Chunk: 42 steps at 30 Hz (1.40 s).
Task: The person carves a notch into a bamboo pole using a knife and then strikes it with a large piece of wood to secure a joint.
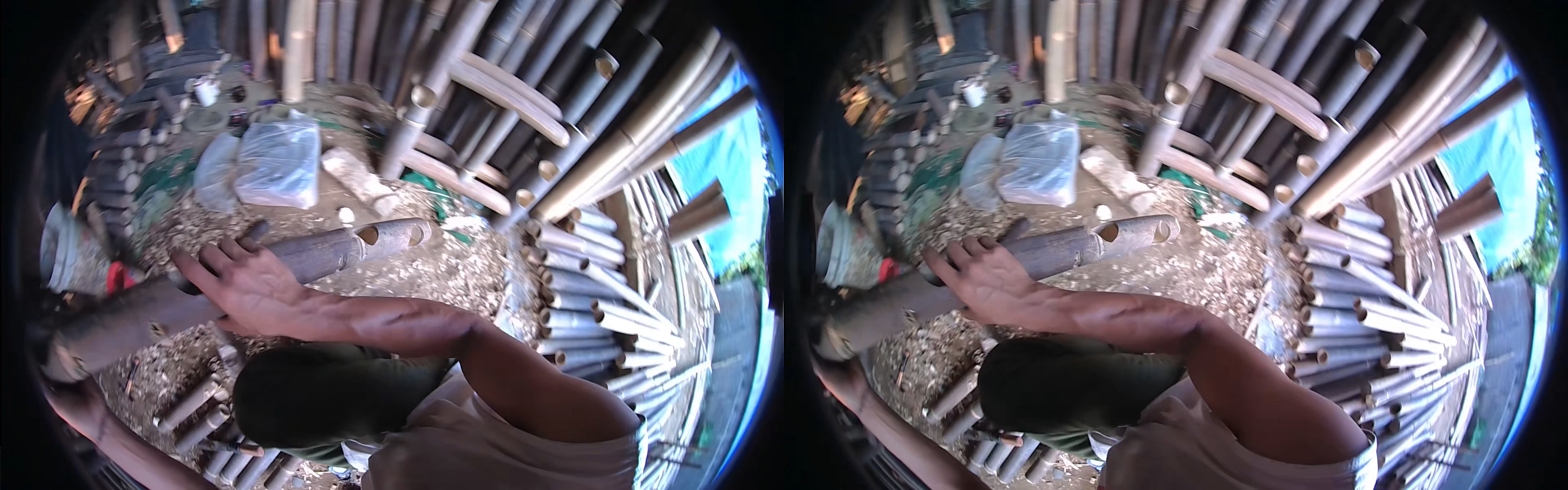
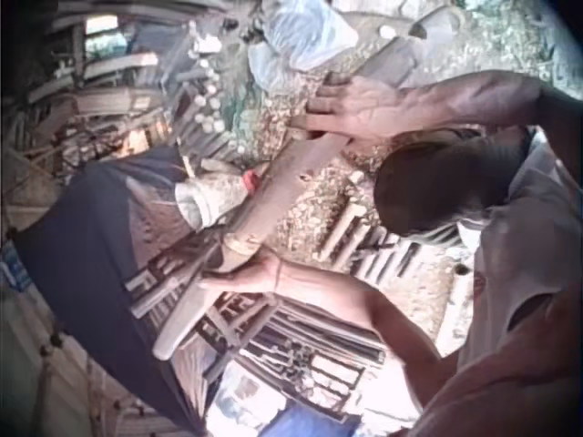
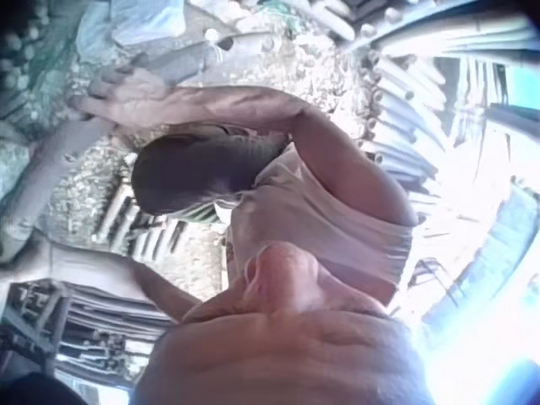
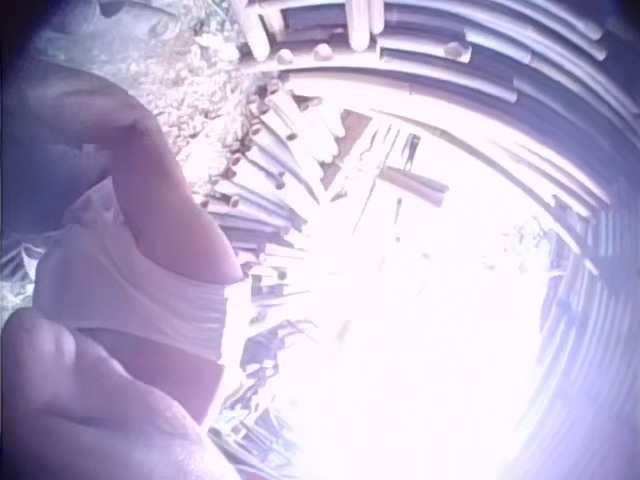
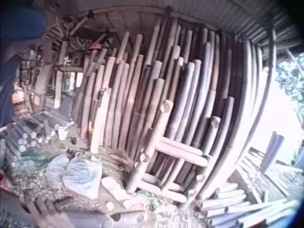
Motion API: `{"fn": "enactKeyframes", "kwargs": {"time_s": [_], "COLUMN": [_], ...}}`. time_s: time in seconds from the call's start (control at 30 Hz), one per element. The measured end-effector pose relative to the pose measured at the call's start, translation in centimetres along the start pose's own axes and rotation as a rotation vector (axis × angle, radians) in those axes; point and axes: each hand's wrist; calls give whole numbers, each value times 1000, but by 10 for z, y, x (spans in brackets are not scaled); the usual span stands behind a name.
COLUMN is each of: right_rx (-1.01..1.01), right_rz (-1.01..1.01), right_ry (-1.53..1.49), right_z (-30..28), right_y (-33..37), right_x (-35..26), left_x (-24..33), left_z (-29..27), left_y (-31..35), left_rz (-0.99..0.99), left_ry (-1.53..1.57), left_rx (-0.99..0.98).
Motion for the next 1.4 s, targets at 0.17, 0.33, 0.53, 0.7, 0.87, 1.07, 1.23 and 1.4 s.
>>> {"fn": "enactKeyframes", "kwargs": {"time_s": [0.17,0.33,0.53,0.7,0.87,1.07,1.23,1.4], "right_rx": [-191,-589,-730,-865,-973,-939,-966,-609], "right_rz": [126,323,347,639,433,390,335,111], "right_ry": [20,167,278,26,334,265,394,239], "right_z": [55,69,122,170,159,183,184,197], "right_y": [129,265,323,336,401,379,369,347], "right_x": [82,184,288,278,353,293,295,278], "left_x": [-58,-144,-266,-331,-343,-294,-310,-333], "left_z": [-84,-162,-344,-420,-323,-366,-345,-326], "left_y": [-15,20,60,79,132,137,146,128], "left_rz": [-249,-450,-664,-773,-901,-972,-778,-793], "left_ry": [-12,-264,-172,-198,-474,-569,-672,-813], "left_rx": [42,143,361,287,498,583,608,442]}}
Point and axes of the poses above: each hand's wrist, its own y-axis away from the middle knuckle, its own z-axis out of the palm, x = y × z, and after that the axes turned 13 degrees about y, right-handed
